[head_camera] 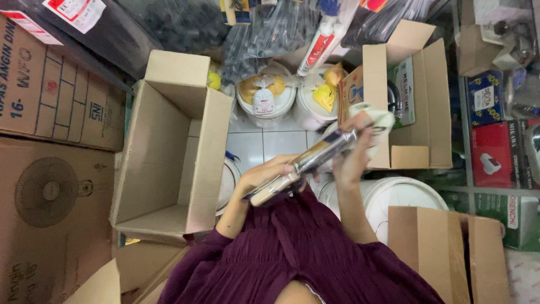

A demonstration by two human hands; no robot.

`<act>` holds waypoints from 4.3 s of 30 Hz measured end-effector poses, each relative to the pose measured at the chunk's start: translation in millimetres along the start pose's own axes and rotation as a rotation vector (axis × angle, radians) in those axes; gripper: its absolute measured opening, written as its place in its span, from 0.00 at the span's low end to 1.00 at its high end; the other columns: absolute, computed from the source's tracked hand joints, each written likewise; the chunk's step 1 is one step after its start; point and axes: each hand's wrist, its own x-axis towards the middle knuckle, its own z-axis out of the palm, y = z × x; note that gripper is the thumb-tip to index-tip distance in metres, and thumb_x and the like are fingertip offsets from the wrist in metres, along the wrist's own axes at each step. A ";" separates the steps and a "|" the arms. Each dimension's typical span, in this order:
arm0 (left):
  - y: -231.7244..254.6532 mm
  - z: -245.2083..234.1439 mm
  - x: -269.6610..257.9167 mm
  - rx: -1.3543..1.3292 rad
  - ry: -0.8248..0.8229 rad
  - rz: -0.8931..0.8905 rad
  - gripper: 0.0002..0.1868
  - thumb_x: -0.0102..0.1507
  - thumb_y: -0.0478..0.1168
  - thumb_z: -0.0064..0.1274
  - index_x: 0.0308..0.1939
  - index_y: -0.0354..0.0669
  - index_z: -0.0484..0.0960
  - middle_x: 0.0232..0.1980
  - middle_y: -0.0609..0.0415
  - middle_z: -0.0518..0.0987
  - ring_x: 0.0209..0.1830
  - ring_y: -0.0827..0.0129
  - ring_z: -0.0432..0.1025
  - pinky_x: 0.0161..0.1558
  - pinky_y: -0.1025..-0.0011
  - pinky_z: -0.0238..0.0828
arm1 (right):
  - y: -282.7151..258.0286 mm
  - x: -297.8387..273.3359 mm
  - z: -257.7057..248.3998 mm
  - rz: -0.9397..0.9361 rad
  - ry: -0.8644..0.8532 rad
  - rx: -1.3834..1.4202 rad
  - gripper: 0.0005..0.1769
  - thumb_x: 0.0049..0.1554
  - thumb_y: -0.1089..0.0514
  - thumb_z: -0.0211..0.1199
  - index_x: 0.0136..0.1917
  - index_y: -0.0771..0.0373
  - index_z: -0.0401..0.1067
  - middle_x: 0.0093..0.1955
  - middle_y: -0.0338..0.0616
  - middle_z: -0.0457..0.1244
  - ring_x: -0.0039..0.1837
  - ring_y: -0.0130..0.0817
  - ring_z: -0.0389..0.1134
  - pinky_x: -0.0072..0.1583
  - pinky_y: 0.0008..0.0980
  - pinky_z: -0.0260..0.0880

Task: The person wipes various packaged items, including a soldering iron and a power cable, with a cloth and places them into a cardboard box.

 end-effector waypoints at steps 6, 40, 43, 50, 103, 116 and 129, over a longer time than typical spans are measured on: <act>-8.7 -7.1 -11.8 -0.134 0.052 0.106 0.43 0.69 0.59 0.47 0.76 0.28 0.62 0.59 0.40 0.78 0.46 0.60 0.77 0.49 0.65 0.75 | -81.2 34.5 28.8 -0.275 -0.015 -0.040 0.38 0.71 0.30 0.45 0.70 0.67 0.64 0.61 0.56 0.63 0.59 0.46 0.64 0.62 0.42 0.62; -81.3 -6.2 27.7 0.193 0.444 0.225 0.40 0.69 0.54 0.53 0.78 0.36 0.59 0.68 0.45 0.73 0.67 0.65 0.68 0.69 0.64 0.63 | -43.7 20.6 -1.7 -0.426 0.226 -0.333 0.26 0.69 0.45 0.48 0.71 0.63 0.61 0.68 0.46 0.62 0.68 0.38 0.66 0.68 0.38 0.68; -98.5 -4.8 33.7 -0.046 0.597 -0.087 0.39 0.75 0.55 0.44 0.87 0.47 0.53 0.43 0.34 0.61 0.43 0.49 0.55 0.48 0.54 0.53 | 24.0 -36.2 2.9 -0.348 0.032 -0.614 0.23 0.70 0.49 0.48 0.70 0.67 0.63 0.67 0.46 0.63 0.67 0.38 0.66 0.69 0.36 0.67; -121.9 -17.6 20.5 0.741 0.750 0.492 0.33 0.77 0.55 0.35 0.81 0.43 0.52 0.60 0.41 0.70 0.56 0.58 0.66 0.56 0.64 0.63 | 66.8 -78.0 1.6 -0.303 -0.277 -0.853 0.21 0.69 0.56 0.51 0.69 0.71 0.67 0.63 0.53 0.65 0.65 0.42 0.66 0.66 0.35 0.66; -55.4 -61.5 27.9 0.066 1.308 0.575 0.26 0.72 0.56 0.37 0.50 0.37 0.79 0.44 0.61 0.81 0.41 0.81 0.73 0.44 0.78 0.72 | 10.9 -42.5 39.9 -0.567 -0.713 -1.005 0.14 0.59 0.61 0.61 0.58 0.66 0.75 0.65 0.53 0.67 0.67 0.53 0.71 0.68 0.41 0.72; -31.2 -158.8 105.6 0.297 1.133 0.324 0.24 0.74 0.50 0.41 0.29 0.40 0.75 0.23 0.68 0.64 0.23 0.84 0.54 0.24 0.77 0.50 | 81.0 132.7 -85.5 0.246 -0.026 -0.300 0.20 0.65 0.58 0.46 0.60 0.71 0.73 0.57 0.46 0.69 0.60 0.35 0.70 0.64 0.33 0.68; 24.8 -210.0 159.1 0.834 0.721 0.144 0.21 0.73 0.50 0.44 0.39 0.34 0.81 0.25 0.47 0.74 0.23 0.69 0.68 0.30 0.67 0.67 | 37.6 247.8 97.9 -0.085 -0.001 -0.246 0.30 0.72 0.47 0.44 0.78 0.69 0.56 0.70 0.48 0.61 0.67 0.34 0.66 0.67 0.36 0.67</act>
